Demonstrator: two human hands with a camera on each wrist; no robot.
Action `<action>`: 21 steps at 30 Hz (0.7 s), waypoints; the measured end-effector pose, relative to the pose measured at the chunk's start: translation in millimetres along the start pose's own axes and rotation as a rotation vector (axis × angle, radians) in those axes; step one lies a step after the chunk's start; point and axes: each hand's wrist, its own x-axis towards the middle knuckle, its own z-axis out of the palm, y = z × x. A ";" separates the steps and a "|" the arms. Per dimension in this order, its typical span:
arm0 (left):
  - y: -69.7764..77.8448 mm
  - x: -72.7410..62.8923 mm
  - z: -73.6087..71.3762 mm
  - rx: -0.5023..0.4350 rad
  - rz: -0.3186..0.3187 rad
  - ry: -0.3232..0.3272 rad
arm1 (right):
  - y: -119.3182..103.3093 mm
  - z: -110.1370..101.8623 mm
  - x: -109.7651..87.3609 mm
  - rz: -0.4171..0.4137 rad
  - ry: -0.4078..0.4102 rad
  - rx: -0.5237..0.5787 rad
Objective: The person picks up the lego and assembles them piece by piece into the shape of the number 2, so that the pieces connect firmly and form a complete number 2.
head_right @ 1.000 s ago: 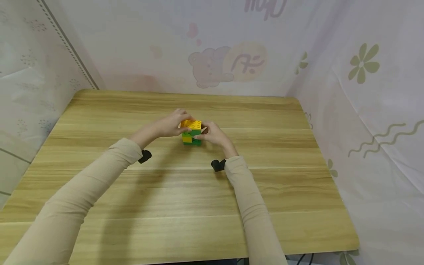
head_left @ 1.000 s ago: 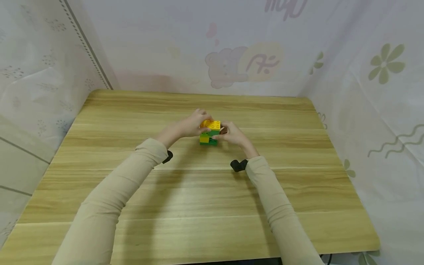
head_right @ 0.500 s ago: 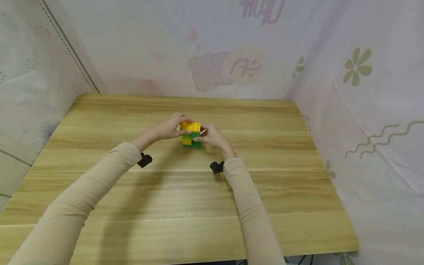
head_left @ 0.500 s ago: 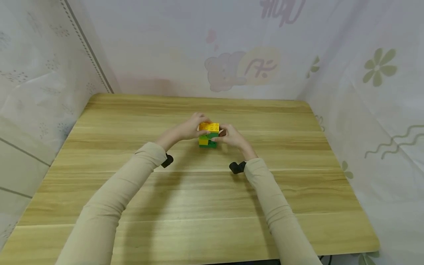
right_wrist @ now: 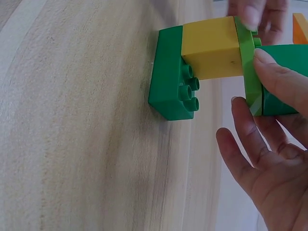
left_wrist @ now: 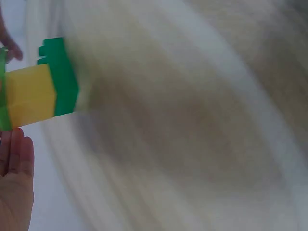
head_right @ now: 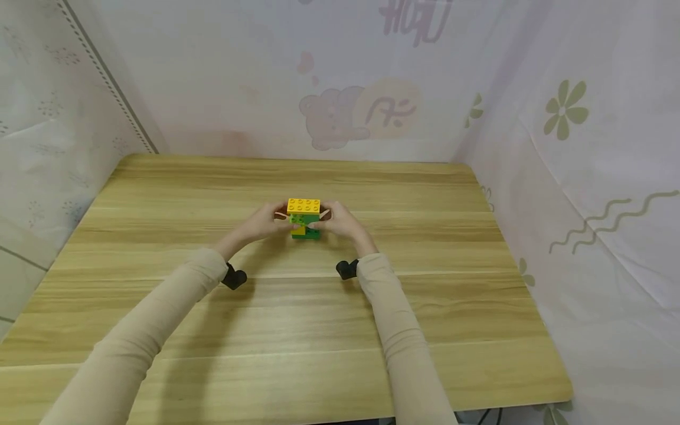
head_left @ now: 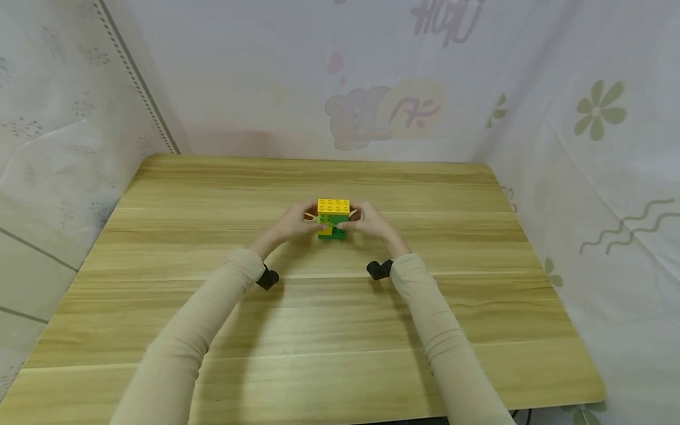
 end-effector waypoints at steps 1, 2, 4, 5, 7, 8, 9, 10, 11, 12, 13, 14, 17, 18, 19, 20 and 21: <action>-2.0 -0.2 1.7 -0.016 -0.012 0.007 | 0.0 0.3 0.0 -0.001 0.001 0.002; -3.8 -0.5 3.2 -0.030 -0.017 0.012 | 0.0 0.4 -0.1 0.001 0.002 0.004; -5.7 -0.8 5.2 -0.060 -0.020 0.027 | -0.4 0.5 -0.5 0.010 0.004 0.005; -6.3 -0.7 5.9 -0.070 -0.014 0.034 | -0.7 0.4 -0.8 0.015 0.005 0.006; -6.9 -0.7 6.8 -0.088 -0.006 0.044 | -1.0 0.4 -0.8 0.022 0.005 0.007; -7.3 -0.8 7.1 -0.097 -0.003 0.049 | -1.1 0.3 -0.7 0.028 0.006 0.007; -7.5 -0.7 7.4 -0.108 -0.005 0.055 | -1.2 0.4 -0.6 0.032 0.006 0.006; -8.0 -0.6 7.7 -0.116 -0.003 0.057 | -1.1 0.4 -0.6 0.035 0.006 0.007; -8.7 -0.6 8.1 -0.124 -0.005 0.061 | -0.9 0.4 -0.4 0.038 0.005 0.008; -9.5 -0.5 8.6 -0.131 -0.007 0.063 | -0.7 0.6 -0.3 0.040 0.005 0.011; -10.9 0.0 9.4 -0.136 -0.009 0.066 | -0.5 0.7 -0.3 0.044 0.005 0.014; -12.3 -0.2 9.9 -0.142 -0.012 0.069 | -0.4 1.3 -0.1 0.046 0.004 0.018; -16.4 0.0 11.7 -0.159 -0.006 0.078 | 0.4 2.4 0.1 0.048 0.004 0.029; -17.2 0.3 12.2 -0.164 0.000 0.081 | 0.2 2.5 -0.1 0.047 0.005 0.027; -17.8 0.6 12.6 -0.169 0.006 0.084 | 0.2 2.6 -0.3 0.045 0.007 0.022; -17.5 0.5 12.5 -0.174 0.012 0.084 | -0.2 2.5 -0.7 0.042 0.009 0.018; -17.6 0.8 12.6 -0.174 0.018 0.085 | -0.2 2.5 -1.1 0.038 0.011 0.017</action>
